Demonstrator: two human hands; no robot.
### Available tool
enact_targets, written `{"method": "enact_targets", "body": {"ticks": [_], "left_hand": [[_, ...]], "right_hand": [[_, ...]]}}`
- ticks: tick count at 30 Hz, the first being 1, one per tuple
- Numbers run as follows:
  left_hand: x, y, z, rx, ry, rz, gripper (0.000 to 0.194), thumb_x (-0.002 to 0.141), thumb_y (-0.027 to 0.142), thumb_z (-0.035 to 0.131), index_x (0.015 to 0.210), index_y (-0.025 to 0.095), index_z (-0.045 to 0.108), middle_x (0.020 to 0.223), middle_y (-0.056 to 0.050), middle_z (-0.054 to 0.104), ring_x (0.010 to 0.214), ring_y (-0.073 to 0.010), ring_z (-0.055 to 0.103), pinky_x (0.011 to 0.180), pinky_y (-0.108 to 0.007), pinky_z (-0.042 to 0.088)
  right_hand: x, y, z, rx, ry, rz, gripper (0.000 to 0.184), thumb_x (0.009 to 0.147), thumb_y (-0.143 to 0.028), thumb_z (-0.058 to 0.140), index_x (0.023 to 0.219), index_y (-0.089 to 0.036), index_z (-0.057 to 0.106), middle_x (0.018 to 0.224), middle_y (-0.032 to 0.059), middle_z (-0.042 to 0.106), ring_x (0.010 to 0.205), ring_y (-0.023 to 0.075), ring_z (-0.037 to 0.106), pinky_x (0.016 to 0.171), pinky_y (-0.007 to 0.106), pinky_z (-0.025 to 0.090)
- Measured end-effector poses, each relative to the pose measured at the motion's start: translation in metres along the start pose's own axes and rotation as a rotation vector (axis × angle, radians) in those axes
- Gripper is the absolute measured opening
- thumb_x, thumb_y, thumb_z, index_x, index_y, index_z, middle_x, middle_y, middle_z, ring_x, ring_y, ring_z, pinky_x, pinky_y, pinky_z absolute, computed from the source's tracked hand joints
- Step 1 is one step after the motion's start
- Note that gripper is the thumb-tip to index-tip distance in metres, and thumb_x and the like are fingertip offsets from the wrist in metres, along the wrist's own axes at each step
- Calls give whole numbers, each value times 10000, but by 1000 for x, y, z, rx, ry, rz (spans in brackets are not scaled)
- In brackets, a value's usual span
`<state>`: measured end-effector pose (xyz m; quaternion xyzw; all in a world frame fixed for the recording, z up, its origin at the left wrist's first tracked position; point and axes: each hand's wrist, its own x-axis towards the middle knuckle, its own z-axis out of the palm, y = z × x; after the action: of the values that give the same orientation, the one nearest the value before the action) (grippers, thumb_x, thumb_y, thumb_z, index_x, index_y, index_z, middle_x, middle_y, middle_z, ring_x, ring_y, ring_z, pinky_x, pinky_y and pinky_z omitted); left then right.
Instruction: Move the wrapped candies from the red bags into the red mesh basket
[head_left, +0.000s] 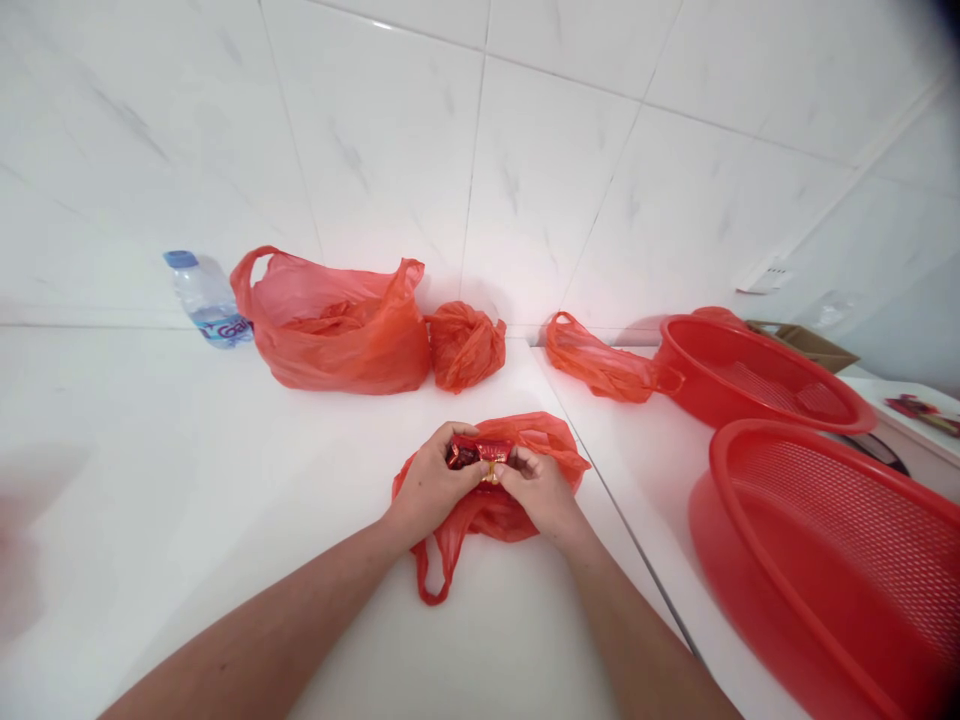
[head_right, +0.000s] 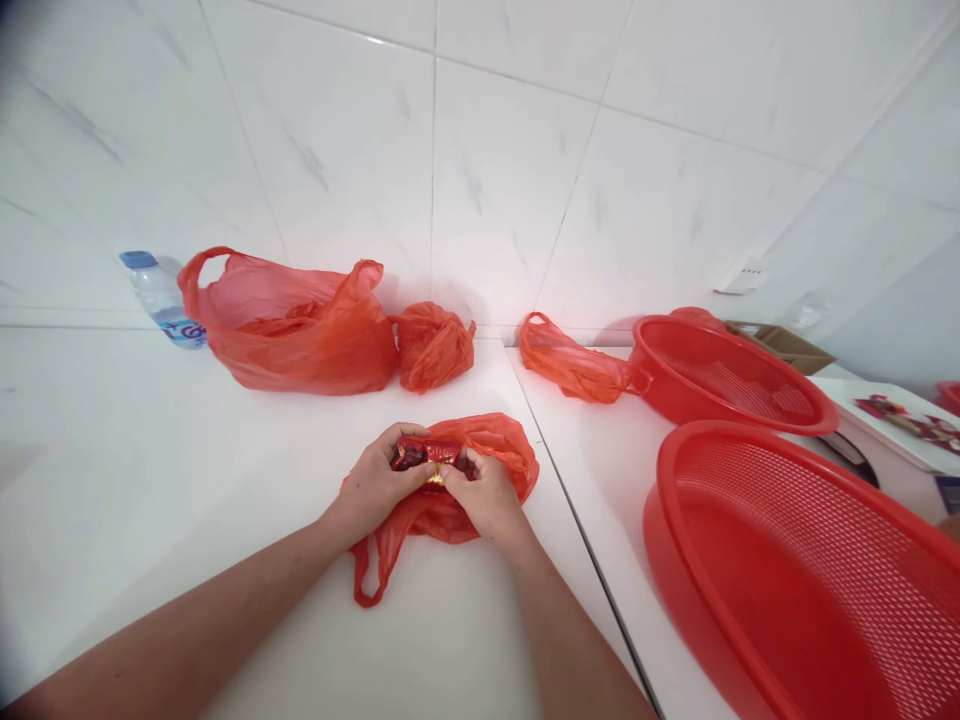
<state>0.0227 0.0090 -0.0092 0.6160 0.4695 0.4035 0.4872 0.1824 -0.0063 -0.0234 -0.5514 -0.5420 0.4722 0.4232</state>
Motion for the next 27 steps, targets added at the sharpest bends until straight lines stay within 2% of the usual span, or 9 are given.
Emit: {"method": "enact_targets", "body": {"ticks": [6,11,27], "left_hand": [[0,0,1,30,18,13,262,732,252,600,989,249,548,725,61,587,655,-120,554,609,-225,447],[-2,2,1,1,-15,11,240,743,254,590,977,254,534,712,64,566,644,-117,542,591,-220,441],[-4,1,2,22,-14,35,214,746,252,574,950,265,513,677,69,538,620,-121,522,574,-225,424]], "right_hand": [[0,1,1,-74,11,-54,173,772,-292,568,893,-211,661,859,13,680,794,177,624,722,308,496],[-1,-2,2,-121,22,-65,113,762,-294,565,788,-204,629,767,-4,649,723,159,602,661,284,476],[0,1,2,-152,29,-29,150,746,-296,577,858,-231,653,818,2,681,752,178,626,692,317,503]]}}
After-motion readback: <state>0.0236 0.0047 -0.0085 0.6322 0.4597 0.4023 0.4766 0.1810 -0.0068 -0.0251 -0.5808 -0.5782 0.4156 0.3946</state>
